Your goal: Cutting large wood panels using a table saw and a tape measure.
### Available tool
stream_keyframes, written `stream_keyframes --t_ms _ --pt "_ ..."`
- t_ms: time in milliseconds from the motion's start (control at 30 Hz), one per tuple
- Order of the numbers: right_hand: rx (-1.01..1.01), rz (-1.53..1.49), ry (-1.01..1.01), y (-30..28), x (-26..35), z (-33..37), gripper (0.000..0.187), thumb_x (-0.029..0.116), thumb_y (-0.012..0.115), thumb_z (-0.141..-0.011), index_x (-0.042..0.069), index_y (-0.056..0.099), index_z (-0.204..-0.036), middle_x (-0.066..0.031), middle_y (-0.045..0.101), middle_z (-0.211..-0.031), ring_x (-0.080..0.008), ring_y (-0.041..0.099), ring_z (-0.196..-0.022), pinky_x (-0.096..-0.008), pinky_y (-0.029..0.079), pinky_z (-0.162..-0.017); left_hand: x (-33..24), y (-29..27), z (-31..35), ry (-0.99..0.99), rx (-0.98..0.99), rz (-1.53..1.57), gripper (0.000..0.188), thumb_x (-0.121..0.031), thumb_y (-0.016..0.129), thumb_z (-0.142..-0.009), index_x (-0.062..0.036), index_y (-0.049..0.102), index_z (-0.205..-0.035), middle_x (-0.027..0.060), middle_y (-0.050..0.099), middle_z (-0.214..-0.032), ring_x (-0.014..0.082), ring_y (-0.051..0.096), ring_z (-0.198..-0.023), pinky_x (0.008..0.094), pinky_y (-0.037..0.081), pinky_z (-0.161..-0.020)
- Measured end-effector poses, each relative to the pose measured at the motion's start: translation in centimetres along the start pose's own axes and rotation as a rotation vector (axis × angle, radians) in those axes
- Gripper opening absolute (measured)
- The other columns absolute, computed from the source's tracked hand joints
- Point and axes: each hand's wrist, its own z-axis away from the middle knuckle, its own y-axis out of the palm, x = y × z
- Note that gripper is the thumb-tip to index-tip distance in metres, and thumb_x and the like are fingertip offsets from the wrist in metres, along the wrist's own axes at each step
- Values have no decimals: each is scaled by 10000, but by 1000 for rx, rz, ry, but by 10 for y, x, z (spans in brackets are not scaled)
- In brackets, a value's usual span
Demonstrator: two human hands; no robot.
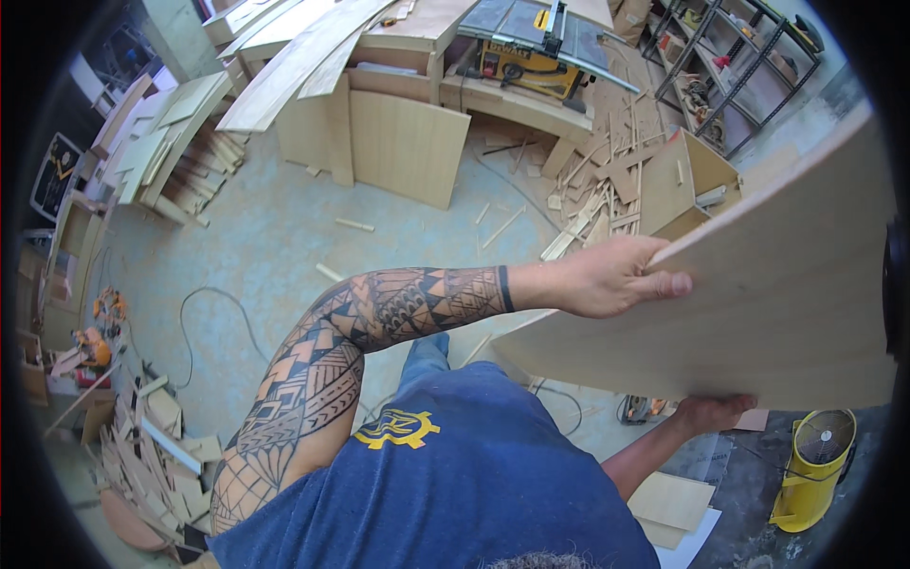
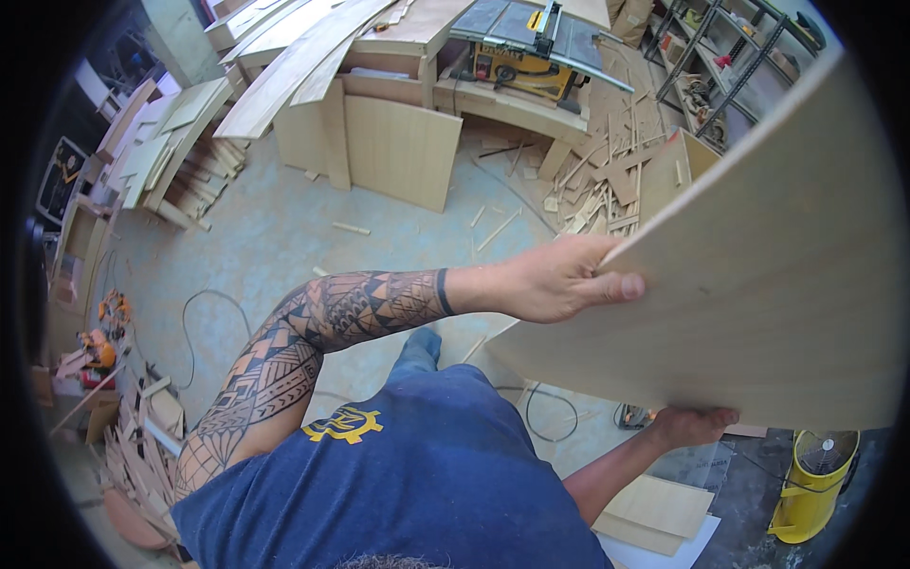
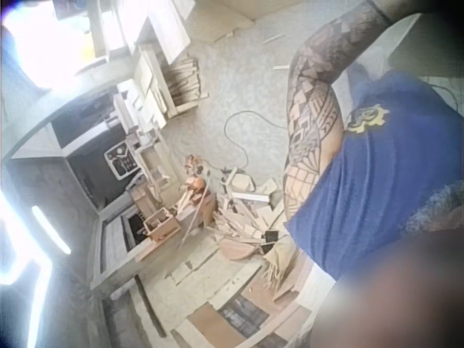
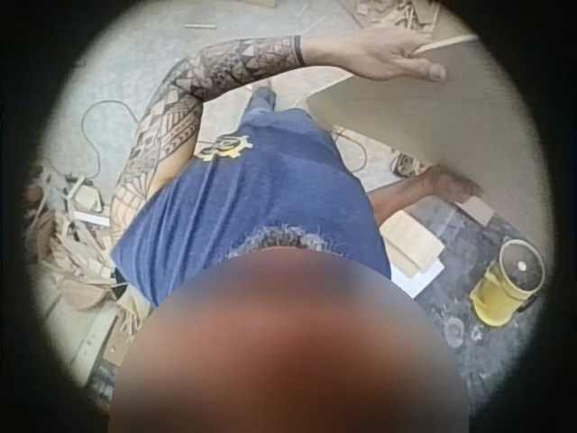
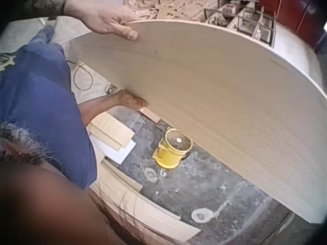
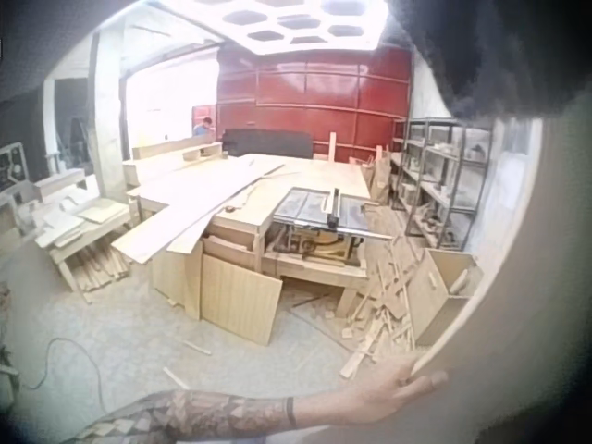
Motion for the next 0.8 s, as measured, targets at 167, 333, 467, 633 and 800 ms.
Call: stream_keyframes --t_ms 167,333,467,633,800 --pt "-161 225 -152 -83 -31 50 761 649 414 -1073 -65 583 -1273 -216 611 -1313 -321 619 -1199 -498 551 -992 68 39 13 63 134 -12 608 -528 585 -1057 43 614 -1264 211 721 -1133 286 704 -1071 404 548 -912" --pt "-315 401 -197 -155 -58 79 758 655 334 -1086 -38 598 -1246 -218 631 -1268 -332 648 -1147 -489 571 -960 117 61 24 -3 360 -21 671 -583 560 -1048 51 590 -1269 258 687 -1168 339 684 -1127 443 532 -939" --pt "-444 456 -94 -137 -115 95 826 678 291 -1084 -72 592 -1255 -226 645 -1245 -332 655 -1136 -481 570 -957 189 5 -10 0 648 -129 640 -589 541 -1053 36 629 -1160 207 674 -1043 307 669 -950 432 531 -842" --pt "-546 401 -155 -11 -23 16 868 619 298 -1104 -176 452 -1415 -276 549 -1406 -379 569 -1288 -523 480 -1113 213 -142 -69 -182 495 -176 546 -496 533 -1087 5 650 -1269 128 686 -1132 211 652 -1043 359 526 -937" --pt "-530 413 29 -44 -38 -12 898 709 287 -1065 -59 404 -1514 -234 430 -1556 -385 446 -1417 -531 368 -1200 366 -323 -52 -906 -29 -167 598 -595 564 -1029 -32 680 -1192 81 693 -1027 172 668 -941 335 567 -813"
